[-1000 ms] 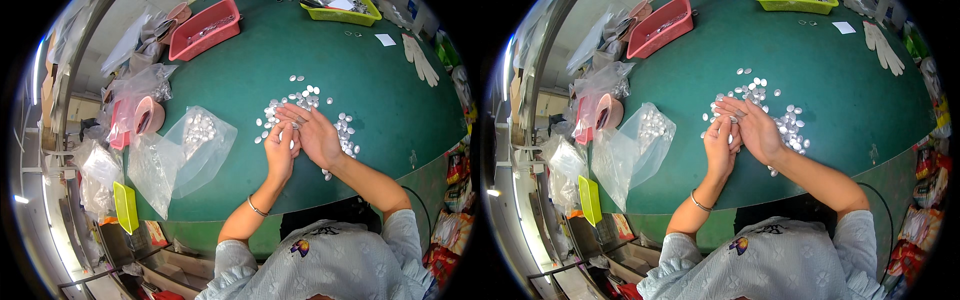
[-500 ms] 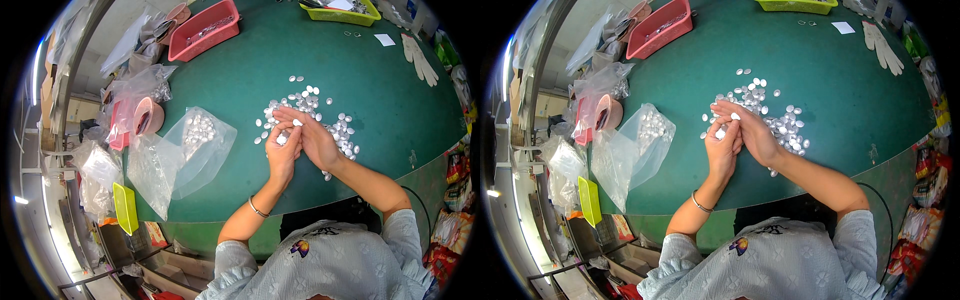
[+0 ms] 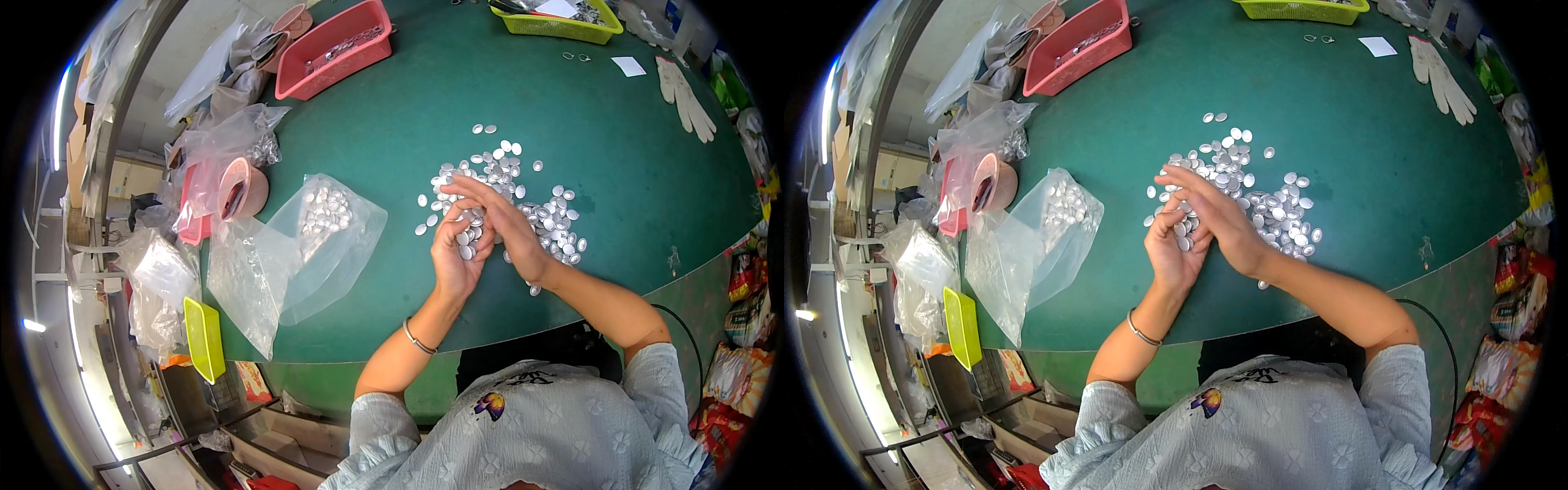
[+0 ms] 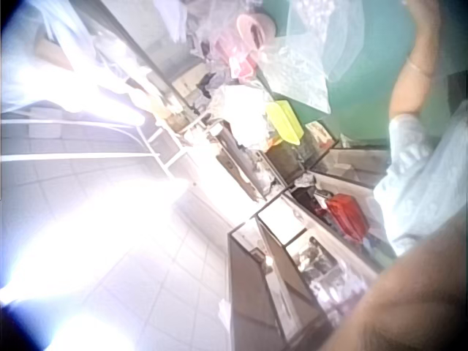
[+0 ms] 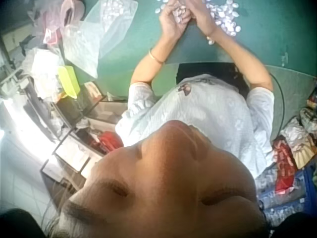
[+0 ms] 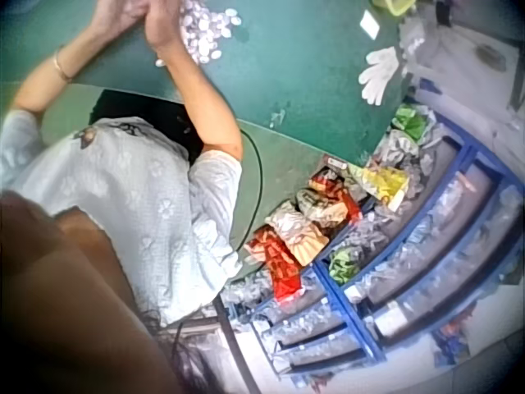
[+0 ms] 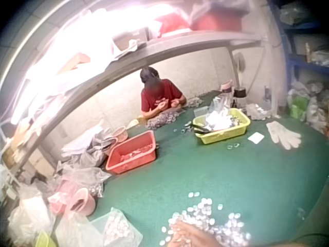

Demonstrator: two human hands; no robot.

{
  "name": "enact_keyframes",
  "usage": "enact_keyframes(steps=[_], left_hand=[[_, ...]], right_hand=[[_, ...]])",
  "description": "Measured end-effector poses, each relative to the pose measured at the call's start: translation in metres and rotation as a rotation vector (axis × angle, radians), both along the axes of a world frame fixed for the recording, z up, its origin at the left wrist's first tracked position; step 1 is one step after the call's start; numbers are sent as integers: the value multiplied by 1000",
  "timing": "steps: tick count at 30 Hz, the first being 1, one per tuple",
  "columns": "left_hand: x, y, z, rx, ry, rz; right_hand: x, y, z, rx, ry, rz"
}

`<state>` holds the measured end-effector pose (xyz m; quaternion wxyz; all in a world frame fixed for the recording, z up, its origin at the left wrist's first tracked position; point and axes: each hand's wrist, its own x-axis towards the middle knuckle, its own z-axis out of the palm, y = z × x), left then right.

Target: The person sits at a green workbench and sorts small, white, circular discs by hand. They pick up handfuls of the discs, inspect them, and place them into a clear plastic bag. The workspace contains various containers and loose discs.

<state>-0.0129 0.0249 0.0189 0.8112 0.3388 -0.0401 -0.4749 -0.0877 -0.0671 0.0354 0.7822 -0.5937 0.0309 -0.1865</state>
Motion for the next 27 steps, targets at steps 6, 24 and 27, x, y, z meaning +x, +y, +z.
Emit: enact_keyframes(steps=[6,24,27], left_hand=[[6,2,-15,-144,192,-59],[9,41,35,108,70,153],[22,81,59,55,183,449]], right_hand=[[-2,5,-2,-169,-51,-73],[14,-19,-14,-121,-25,-534],[11,-15,-10,-124,-7,-506]])
